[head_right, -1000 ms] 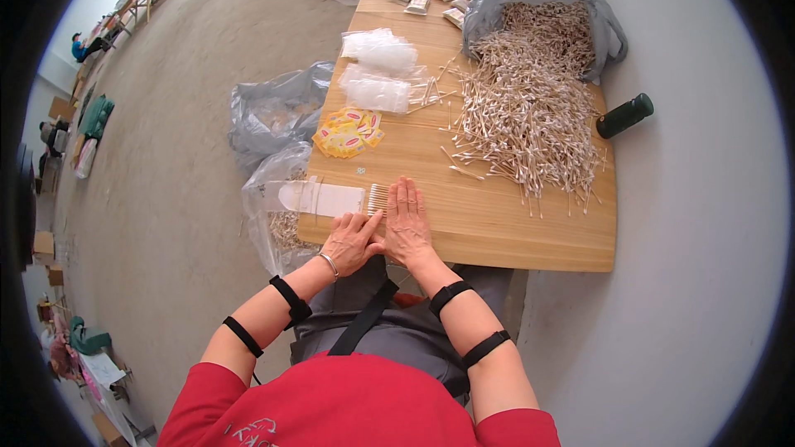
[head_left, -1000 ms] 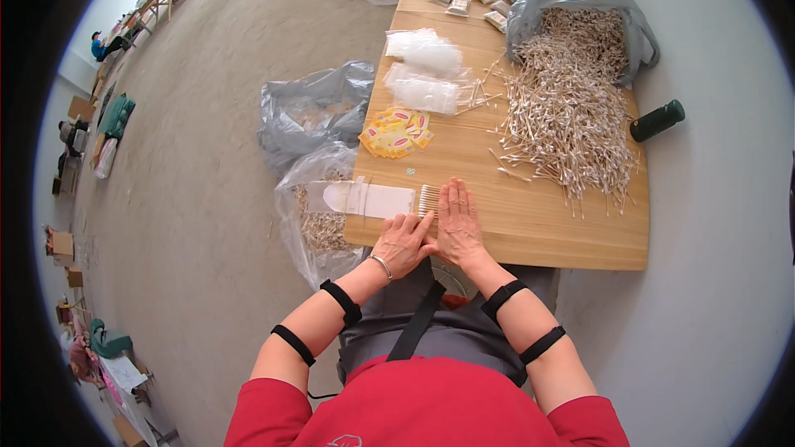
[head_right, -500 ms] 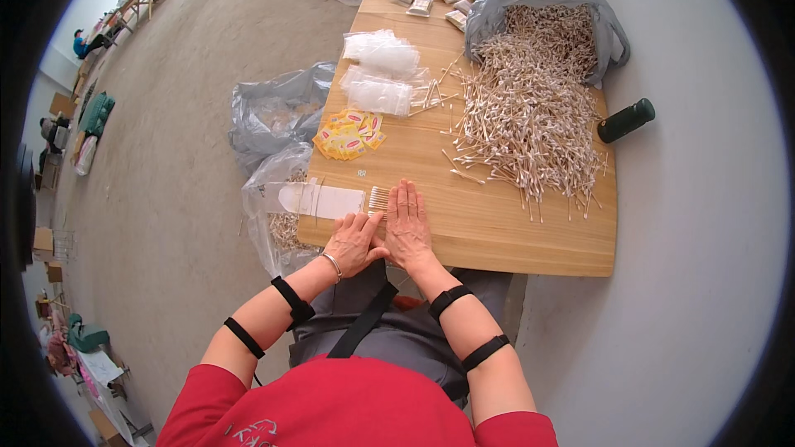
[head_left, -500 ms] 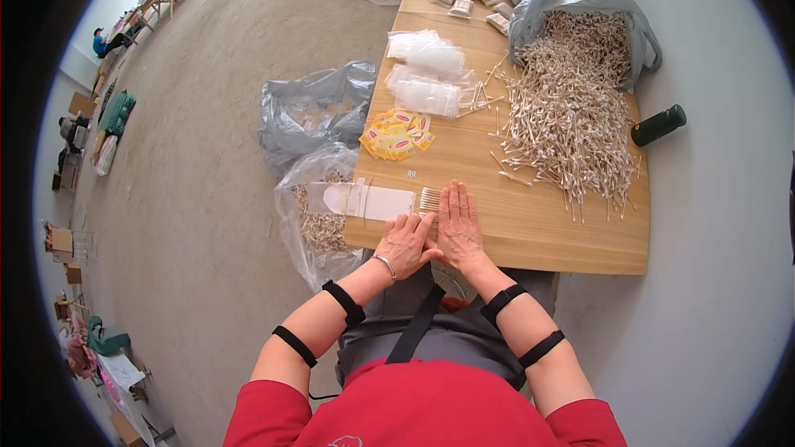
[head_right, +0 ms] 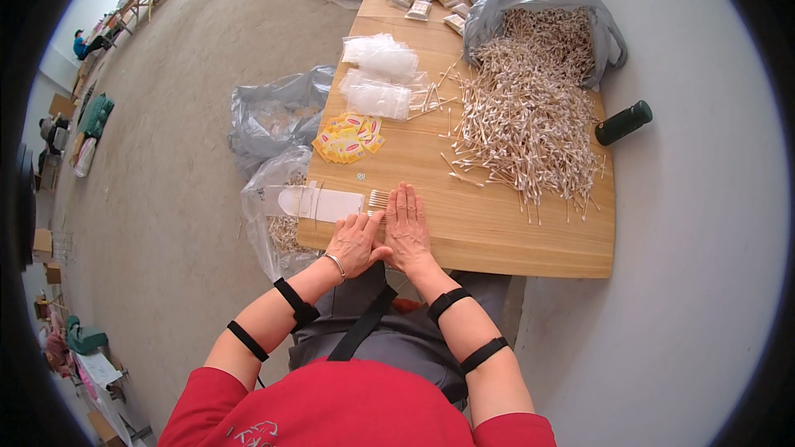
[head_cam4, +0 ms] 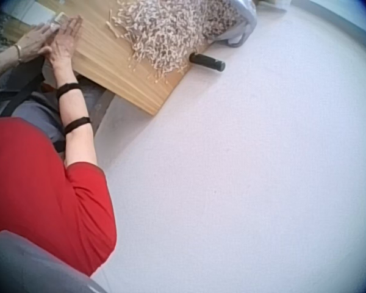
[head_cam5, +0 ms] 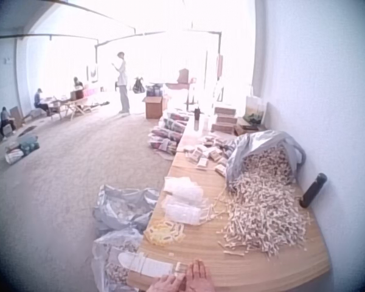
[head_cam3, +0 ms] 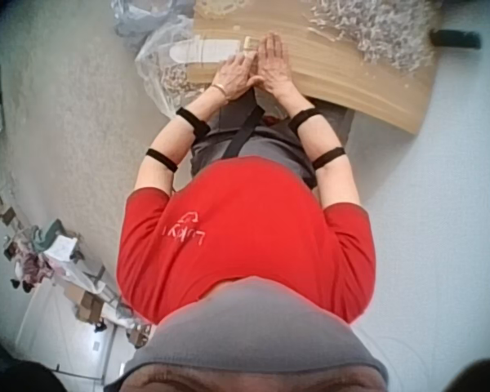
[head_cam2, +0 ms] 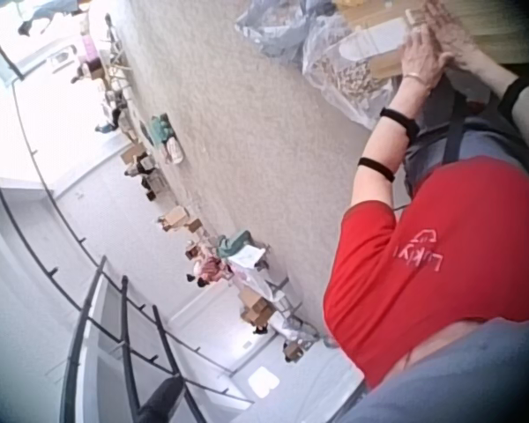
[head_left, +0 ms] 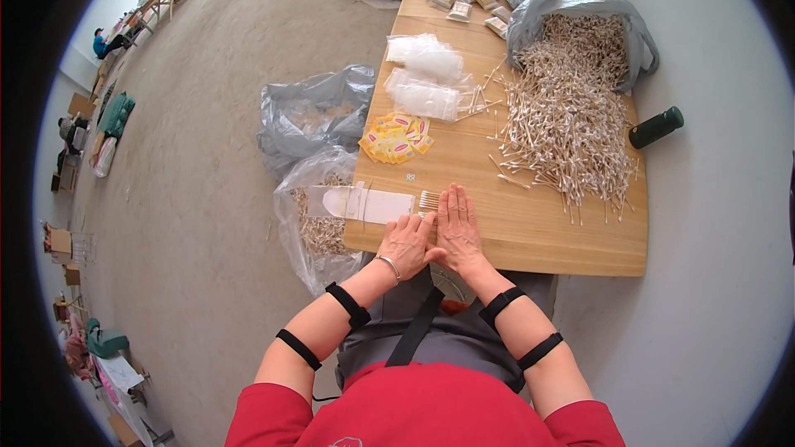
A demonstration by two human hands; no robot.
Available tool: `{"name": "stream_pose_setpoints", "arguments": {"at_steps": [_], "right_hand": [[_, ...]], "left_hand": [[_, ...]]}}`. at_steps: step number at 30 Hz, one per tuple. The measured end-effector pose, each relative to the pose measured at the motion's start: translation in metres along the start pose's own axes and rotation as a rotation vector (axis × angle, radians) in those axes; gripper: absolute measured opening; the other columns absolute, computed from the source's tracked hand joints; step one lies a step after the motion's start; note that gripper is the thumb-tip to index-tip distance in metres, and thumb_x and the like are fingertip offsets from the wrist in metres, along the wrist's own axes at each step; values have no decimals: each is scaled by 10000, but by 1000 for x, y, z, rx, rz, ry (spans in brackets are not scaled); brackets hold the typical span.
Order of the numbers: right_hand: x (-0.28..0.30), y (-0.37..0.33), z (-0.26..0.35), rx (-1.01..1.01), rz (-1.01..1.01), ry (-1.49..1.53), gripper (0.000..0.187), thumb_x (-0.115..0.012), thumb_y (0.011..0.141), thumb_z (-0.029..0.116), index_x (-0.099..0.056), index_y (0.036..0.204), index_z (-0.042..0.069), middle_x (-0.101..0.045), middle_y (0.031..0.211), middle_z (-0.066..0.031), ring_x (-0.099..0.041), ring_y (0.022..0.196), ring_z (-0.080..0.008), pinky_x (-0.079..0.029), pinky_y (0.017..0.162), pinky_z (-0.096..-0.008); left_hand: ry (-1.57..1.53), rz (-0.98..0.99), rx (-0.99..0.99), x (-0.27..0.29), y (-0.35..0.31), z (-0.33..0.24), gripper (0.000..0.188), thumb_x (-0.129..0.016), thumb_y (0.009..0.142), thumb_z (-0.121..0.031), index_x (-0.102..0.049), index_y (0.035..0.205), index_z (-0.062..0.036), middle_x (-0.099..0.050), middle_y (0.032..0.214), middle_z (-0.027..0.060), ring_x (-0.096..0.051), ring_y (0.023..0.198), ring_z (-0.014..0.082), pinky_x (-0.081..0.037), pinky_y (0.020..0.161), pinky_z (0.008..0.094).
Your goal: Manually organizing and grouping small white and pink tipped sticks on a template for packaging.
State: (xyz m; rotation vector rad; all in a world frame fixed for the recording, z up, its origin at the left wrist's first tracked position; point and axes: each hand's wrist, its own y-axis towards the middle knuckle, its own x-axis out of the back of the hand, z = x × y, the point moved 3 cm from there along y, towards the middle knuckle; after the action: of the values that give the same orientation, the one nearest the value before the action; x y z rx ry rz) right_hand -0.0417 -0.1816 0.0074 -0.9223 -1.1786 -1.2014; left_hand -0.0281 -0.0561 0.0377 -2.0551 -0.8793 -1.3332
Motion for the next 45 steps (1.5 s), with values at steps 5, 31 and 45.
{"name": "stream_pose_setpoints", "arguments": {"at_steps": [5, 31, 45], "right_hand": [[3, 2, 2, -8, 55, -3, 963, -545, 741, 463, -113, 1396, -97, -81, 1478, -262, -50, 1397, -363, -55, 1135, -446], [0, 0, 0, -27, -18, 86, 941, -575, 708, 444, -190, 1384, -86, -122, 1473, -259, -77, 1395, -359, -59, 1132, -445], [2, 0, 2, -16, -46, 46, 928, -569, 747, 491, -211, 1375, -91, -151, 1460, -263, -106, 1386, -367, -88, 1128, -454]], "left_hand": [[-34, 9, 65, 2, 6, 0, 765, -533, 826, -507, -283, 1395, -61, -528, 1057, 124, -494, 1001, 280, -351, 859, 405], [-47, 94, 114, 11, 19, -2, 704, -496, 873, -470, -268, 1394, -56, -593, 1055, 140, -554, 985, 294, -393, 839, 408], [-119, 2, 92, -3, 30, 10, 566, -503, 809, -115, -323, 1335, -8, -646, 935, 160, -612, 861, 323, -467, 753, 400]]}}
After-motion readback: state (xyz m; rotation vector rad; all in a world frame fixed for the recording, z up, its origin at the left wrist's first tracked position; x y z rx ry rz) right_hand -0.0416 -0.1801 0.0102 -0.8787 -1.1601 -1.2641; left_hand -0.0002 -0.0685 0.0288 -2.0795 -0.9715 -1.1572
